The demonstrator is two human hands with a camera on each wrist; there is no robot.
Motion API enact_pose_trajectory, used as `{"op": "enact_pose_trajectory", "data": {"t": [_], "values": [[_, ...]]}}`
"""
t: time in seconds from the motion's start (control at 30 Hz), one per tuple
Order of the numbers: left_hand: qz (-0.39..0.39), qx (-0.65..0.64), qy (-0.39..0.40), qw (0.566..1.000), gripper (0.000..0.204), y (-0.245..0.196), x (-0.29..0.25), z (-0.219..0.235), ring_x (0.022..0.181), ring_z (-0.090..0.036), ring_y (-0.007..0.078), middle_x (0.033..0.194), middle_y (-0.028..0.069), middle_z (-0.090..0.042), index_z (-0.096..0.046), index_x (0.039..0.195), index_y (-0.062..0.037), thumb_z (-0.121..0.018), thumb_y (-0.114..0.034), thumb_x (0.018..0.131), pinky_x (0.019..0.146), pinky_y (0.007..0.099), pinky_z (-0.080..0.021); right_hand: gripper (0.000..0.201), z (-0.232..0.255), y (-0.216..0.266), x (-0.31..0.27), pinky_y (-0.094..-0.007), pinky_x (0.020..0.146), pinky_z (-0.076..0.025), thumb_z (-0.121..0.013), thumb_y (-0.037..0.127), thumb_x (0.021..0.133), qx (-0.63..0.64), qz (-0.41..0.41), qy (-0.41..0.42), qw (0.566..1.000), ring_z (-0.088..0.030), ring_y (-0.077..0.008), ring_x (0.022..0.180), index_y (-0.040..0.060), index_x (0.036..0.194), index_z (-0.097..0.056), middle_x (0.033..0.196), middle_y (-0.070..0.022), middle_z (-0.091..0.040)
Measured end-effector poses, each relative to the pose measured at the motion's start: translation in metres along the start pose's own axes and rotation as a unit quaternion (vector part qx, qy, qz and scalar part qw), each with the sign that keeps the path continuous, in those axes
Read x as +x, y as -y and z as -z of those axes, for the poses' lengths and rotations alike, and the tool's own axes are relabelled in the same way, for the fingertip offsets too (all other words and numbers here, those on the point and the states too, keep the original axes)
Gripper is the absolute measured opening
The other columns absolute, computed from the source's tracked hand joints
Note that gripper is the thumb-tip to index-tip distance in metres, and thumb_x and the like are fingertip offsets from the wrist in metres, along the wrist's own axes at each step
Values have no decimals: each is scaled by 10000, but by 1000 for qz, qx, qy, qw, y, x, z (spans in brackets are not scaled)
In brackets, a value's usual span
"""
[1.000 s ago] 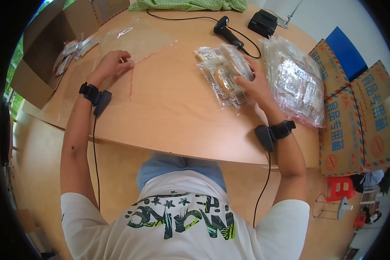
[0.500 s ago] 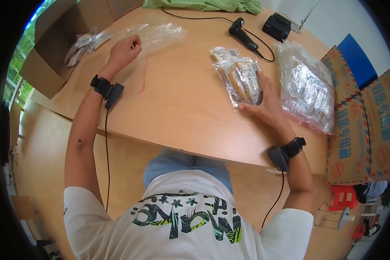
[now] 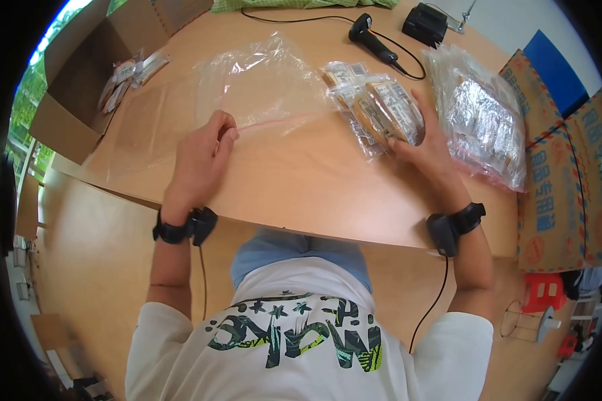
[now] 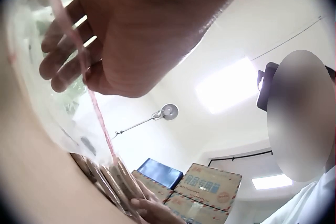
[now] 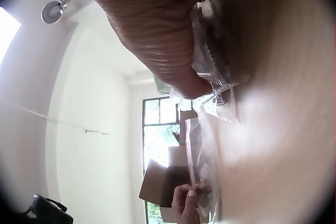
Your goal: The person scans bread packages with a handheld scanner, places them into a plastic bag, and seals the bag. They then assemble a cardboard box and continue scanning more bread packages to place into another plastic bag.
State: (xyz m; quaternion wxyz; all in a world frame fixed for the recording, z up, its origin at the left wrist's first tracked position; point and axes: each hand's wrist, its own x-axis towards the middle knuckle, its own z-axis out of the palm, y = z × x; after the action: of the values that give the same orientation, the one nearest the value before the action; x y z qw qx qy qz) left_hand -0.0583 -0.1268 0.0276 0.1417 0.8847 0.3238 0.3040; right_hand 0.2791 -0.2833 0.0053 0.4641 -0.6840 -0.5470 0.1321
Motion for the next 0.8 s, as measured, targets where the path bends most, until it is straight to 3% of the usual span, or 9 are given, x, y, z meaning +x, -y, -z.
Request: {"op": "enact_pose_trajectory", "data": {"t": [0.13,0.23,0.27,0.37,0.47,0.53,0.63,0.7,0.8], "values": [[-1,-59,-119,991,112,-4,-20,-32,666,-595,323,740,119,-610,-556,991,-68,-581,-113,891,595,381,-469,809,2,-4,-1,-336,1028,-363,-744,129,681,3,55,-69,996,-477,-243,1181,48,1392,-366,1292,-136,-472],[41,-123,-88,988,178,-11,-29,-39,675,-600,295,776,115,-613,-589,1032,-53,-622,-70,858,588,366,-470,792,2,13,-7,-329,1016,-373,-758,166,670,45,89,-65,993,-493,-214,1150,51,1363,-393,1256,-105,-501],[20,-118,-84,989,169,-9,-30,-40,677,-602,288,786,116,-612,-603,1020,-51,-628,-68,853,590,360,-470,795,5,20,-11,-328,1011,-377,-768,187,663,70,98,-53,991,-499,-205,1140,53,1355,-401,1245,-96,-510],[-11,-110,-99,989,134,-5,-33,-41,675,-600,237,806,117,-607,-640,983,-30,-639,-53,851,600,318,-472,778,21,36,-28,-318,1008,-377,-788,263,639,234,-58,181,953,-502,-191,1140,60,1316,-463,1239,-77,-522],[6,-127,-165,978,103,-16,-30,-35,659,-582,158,806,106,-601,-663,959,-4,-641,-26,861,611,253,-469,662,4,71,-19,-323,1004,-385,-759,254,620,124,58,395,908,-511,-189,1151,54,1220,-567,1222,-79,-548],[3,-144,-215,966,112,-24,-29,-37,653,-570,144,807,88,-603,-680,960,-13,-650,-16,852,611,248,-465,676,-21,75,-20,-344,988,-412,-748,202,587,60,164,380,908,-540,-261,1133,61,1220,-556,1229,-110,-543],[-11,-156,-267,951,151,-33,-27,-34,678,-577,237,772,64,-576,-688,943,-66,-681,-28,797,582,324,-467,730,-45,108,-25,-376,920,-450,-781,224,570,-90,138,267,950,-536,-313,1116,51,1238,-543,1233,-162,-527],[-30,-126,-284,950,170,-38,-28,-31,669,-559,228,766,53,-560,-694,943,-82,-695,-27,783,572,321,-458,730,-58,120,-20,-397,876,-476,-788,189,583,-164,139,186,959,-536,-344,1093,55,1250,-523,1241,-181,-505],[-71,-68,-278,955,197,-49,-29,-27,647,-536,217,743,38,-527,-695,943,-113,-693,-33,762,556,324,-439,733,-80,115,-5,-423,827,-490,-788,152,610,-208,220,106,947,-531,-374,1061,72,1274,-489,1252,-199,-477]]}}
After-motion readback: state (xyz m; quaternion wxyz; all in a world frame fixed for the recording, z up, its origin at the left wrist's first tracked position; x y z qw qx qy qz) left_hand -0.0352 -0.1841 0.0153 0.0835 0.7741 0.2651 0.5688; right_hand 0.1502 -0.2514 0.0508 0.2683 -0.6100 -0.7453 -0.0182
